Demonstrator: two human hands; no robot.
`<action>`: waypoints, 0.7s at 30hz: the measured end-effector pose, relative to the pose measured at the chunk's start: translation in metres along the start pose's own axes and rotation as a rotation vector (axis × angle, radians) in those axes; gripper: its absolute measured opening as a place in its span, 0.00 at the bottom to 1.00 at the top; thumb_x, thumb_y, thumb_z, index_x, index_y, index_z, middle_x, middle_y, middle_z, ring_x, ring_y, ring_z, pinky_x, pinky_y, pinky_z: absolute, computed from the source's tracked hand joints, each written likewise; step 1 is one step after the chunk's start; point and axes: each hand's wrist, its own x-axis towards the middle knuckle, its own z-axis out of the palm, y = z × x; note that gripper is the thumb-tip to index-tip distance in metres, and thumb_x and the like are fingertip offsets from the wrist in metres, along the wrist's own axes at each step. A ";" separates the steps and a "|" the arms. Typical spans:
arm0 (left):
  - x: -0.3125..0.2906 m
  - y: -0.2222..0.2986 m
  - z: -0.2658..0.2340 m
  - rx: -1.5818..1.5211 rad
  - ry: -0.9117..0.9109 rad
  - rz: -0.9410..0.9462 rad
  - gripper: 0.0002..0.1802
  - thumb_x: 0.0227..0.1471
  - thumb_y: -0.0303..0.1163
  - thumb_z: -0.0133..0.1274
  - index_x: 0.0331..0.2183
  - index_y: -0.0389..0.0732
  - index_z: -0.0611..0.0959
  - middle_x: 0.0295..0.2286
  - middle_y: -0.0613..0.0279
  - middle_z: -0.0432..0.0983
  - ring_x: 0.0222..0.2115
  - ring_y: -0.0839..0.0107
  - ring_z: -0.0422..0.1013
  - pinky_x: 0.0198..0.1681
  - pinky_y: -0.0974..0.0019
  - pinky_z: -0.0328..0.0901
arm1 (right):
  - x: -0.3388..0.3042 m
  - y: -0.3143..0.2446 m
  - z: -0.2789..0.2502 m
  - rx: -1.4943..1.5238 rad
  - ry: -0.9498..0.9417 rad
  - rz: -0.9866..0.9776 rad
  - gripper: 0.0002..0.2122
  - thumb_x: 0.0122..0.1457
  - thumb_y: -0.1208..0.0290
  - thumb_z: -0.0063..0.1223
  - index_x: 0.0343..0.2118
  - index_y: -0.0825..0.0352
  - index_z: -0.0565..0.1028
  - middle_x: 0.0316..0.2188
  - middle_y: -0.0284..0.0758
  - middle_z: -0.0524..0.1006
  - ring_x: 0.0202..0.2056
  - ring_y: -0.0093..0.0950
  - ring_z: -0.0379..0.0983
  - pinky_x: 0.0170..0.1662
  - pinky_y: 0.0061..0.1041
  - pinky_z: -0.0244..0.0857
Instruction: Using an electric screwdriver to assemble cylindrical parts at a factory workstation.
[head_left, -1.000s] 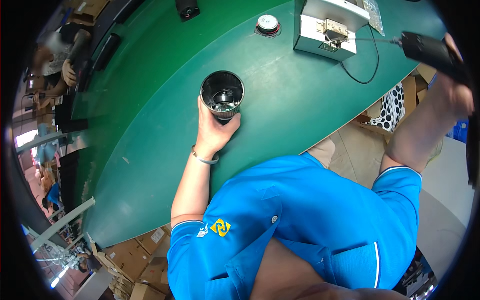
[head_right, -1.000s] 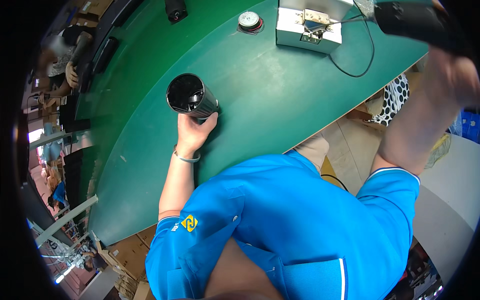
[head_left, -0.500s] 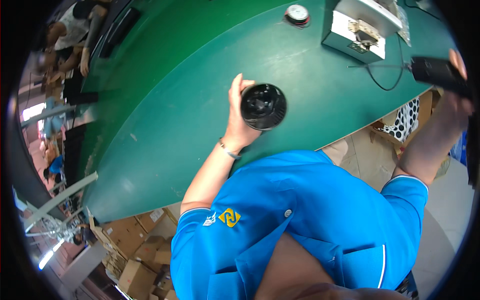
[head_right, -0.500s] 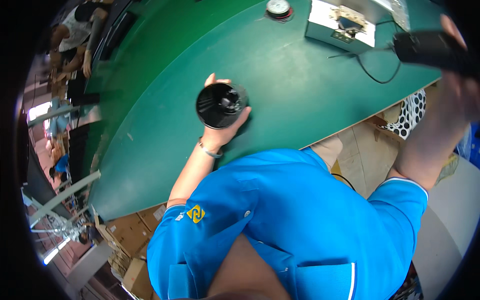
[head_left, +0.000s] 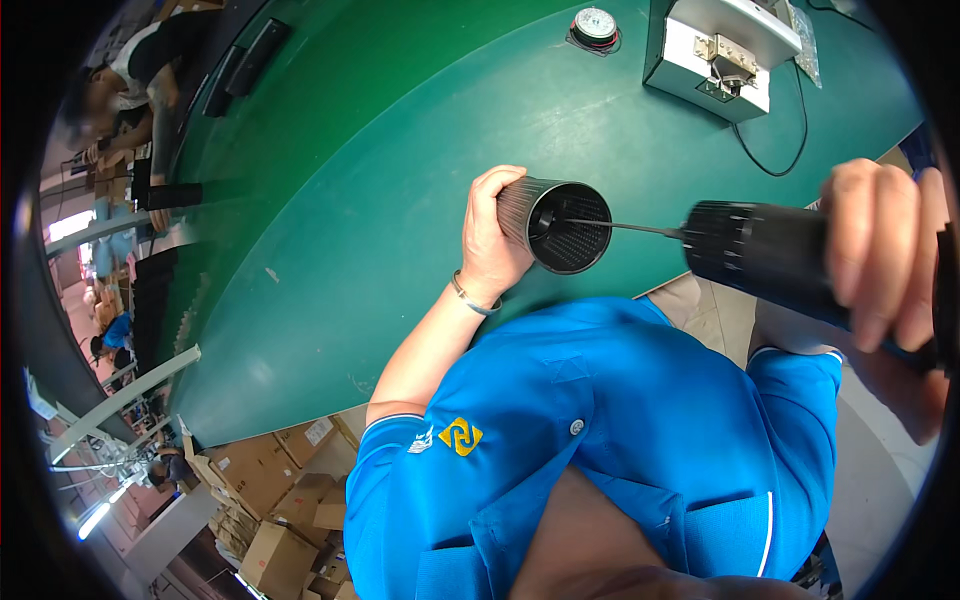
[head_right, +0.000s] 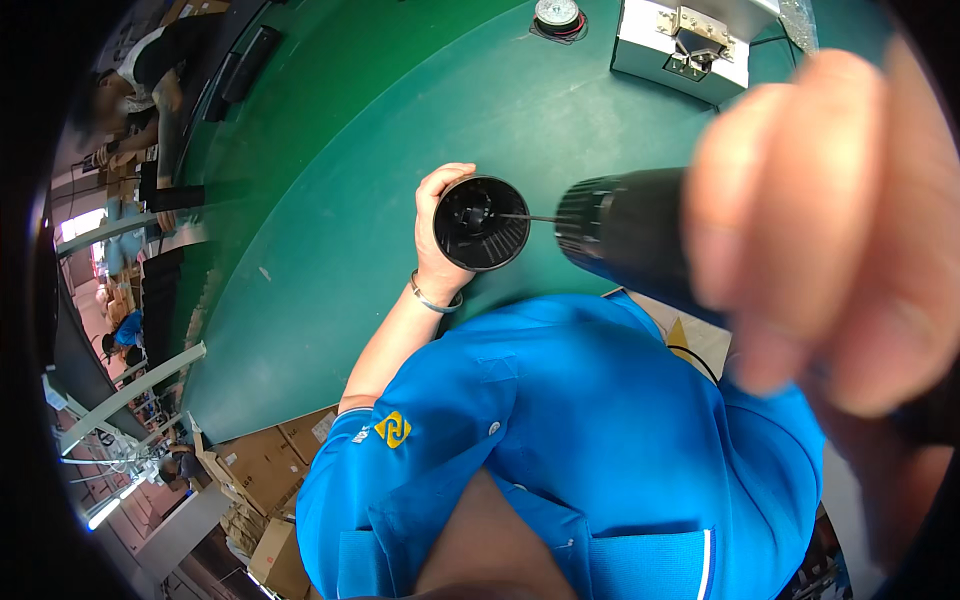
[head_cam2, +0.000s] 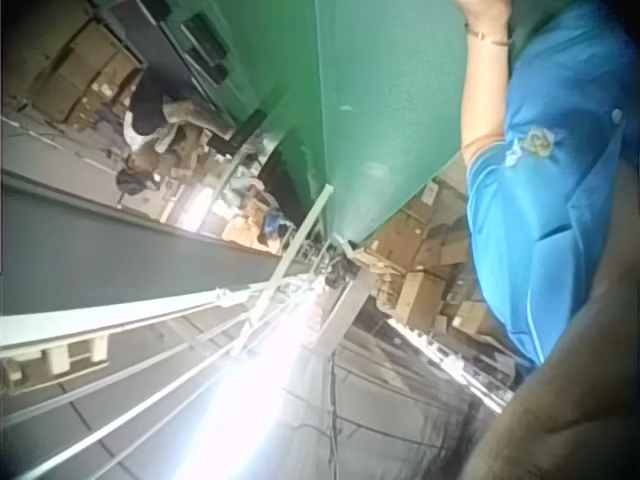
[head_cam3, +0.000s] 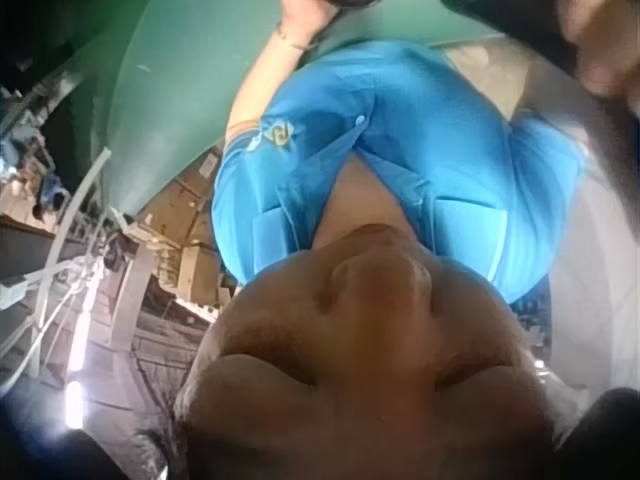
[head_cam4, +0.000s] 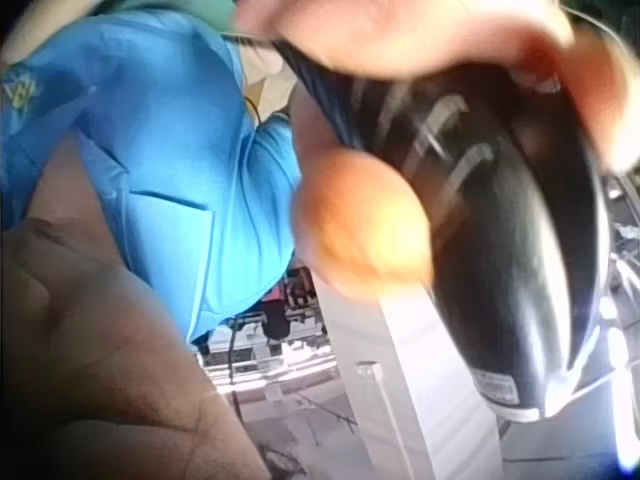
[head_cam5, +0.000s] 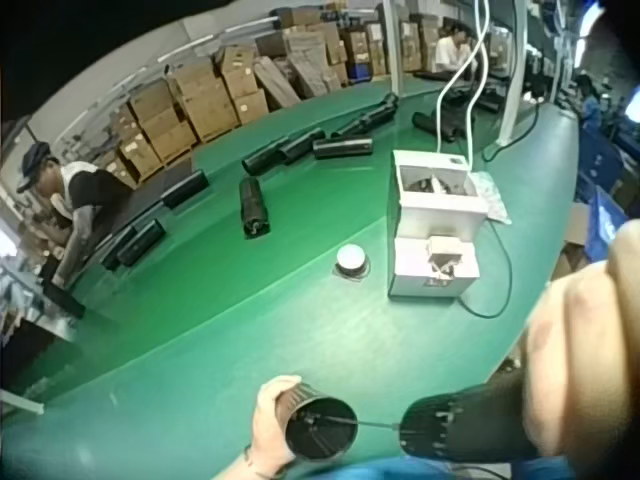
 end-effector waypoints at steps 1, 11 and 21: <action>-0.001 0.000 -0.001 0.022 -0.011 -0.003 0.37 0.31 0.22 0.68 0.45 0.39 0.67 0.43 0.54 0.69 0.44 0.62 0.68 0.48 0.65 0.64 | 0.000 0.007 0.001 -0.009 -0.010 0.008 0.22 0.51 0.60 0.60 0.45 0.66 0.67 0.25 0.26 0.72 0.24 0.22 0.71 0.32 0.23 0.67; -0.001 -0.001 0.000 0.037 0.000 -0.010 0.36 0.33 0.24 0.67 0.45 0.40 0.67 0.43 0.55 0.69 0.44 0.62 0.69 0.48 0.65 0.65 | 0.002 0.053 0.014 -0.118 -0.108 0.048 0.27 0.47 0.61 0.65 0.47 0.64 0.65 0.28 0.27 0.73 0.24 0.23 0.72 0.33 0.21 0.68; 0.005 0.005 0.004 0.097 0.015 -0.052 0.43 0.24 0.22 0.70 0.46 0.40 0.67 0.41 0.55 0.69 0.42 0.58 0.68 0.46 0.63 0.65 | 0.004 0.061 0.015 -0.204 -0.031 0.040 0.28 0.46 0.60 0.66 0.48 0.62 0.65 0.26 0.26 0.72 0.23 0.21 0.71 0.30 0.21 0.65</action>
